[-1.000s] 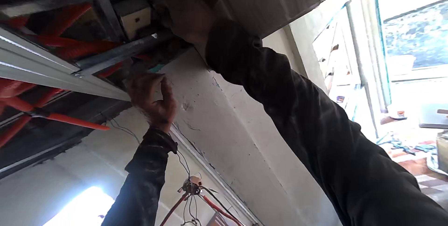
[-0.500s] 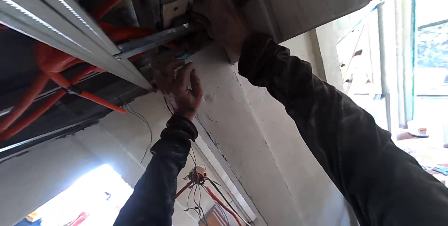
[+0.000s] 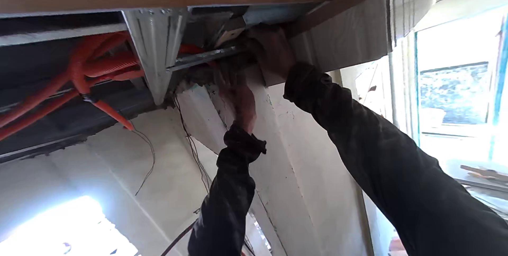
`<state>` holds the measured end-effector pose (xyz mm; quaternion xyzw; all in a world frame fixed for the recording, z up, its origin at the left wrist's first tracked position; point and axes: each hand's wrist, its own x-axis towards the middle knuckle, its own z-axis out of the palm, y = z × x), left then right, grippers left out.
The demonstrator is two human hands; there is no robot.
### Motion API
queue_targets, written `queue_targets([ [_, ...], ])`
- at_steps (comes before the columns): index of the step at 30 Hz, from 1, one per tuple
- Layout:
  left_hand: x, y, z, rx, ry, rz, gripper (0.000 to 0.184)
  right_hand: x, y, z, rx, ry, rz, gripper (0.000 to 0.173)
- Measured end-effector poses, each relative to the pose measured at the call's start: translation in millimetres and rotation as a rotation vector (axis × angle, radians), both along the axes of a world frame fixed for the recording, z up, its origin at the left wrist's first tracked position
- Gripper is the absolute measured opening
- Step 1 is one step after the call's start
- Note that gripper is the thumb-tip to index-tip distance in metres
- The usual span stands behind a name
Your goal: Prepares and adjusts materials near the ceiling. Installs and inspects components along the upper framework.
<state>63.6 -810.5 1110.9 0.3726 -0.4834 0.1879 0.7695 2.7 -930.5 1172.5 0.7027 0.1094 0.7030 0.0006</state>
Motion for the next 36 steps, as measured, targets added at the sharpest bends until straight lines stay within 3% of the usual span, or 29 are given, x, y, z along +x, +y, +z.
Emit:
queue_targets([
  [7, -2.6, -12.1, 46.5, -0.265, 0.252, -0.23, 0.049, -7.7, 1.6, -3.3, 0.077, 0.079, 0.01, 0.025],
  [12, -5.0, -23.2, 51.6, -0.291, 0.314, -0.08, 0.052, -9.0, 2.3, -2.8, 0.098, 0.118, 0.004, 0.026],
  [15, -6.3, -13.7, 52.1, -0.229, 0.288, -0.063, 0.046, -11.6, 5.0, -4.1, 0.092, 0.129, -0.025, 0.026],
  [21, 4.0, 35.8, 61.9, -0.032, 0.289, -0.22, 0.031, -7.2, 4.7, -5.0, 0.126, 0.141, 0.005, 0.026],
  [24, 7.5, 47.9, 66.4, 0.014, 0.376, -0.283, 0.039, -4.1, 2.7, -5.9, 0.112, 0.121, 0.04, 0.024],
  [31, 5.2, 36.4, 62.8, -0.058, 0.336, -0.259, 0.049, 38.0, 20.3, -51.2, 0.288, -0.06, 0.382, 0.019],
  [34, 5.7, 30.6, 62.9, -0.113, 0.346, -0.213, 0.055, 61.6, 26.1, -49.5, 0.418, -0.099, 0.578, 0.019],
  [36, 6.3, 29.0, 62.5, -0.097, 0.335, -0.166, 0.054, 71.0, 32.1, -47.1, 0.439, -0.09, 0.592, 0.02],
])
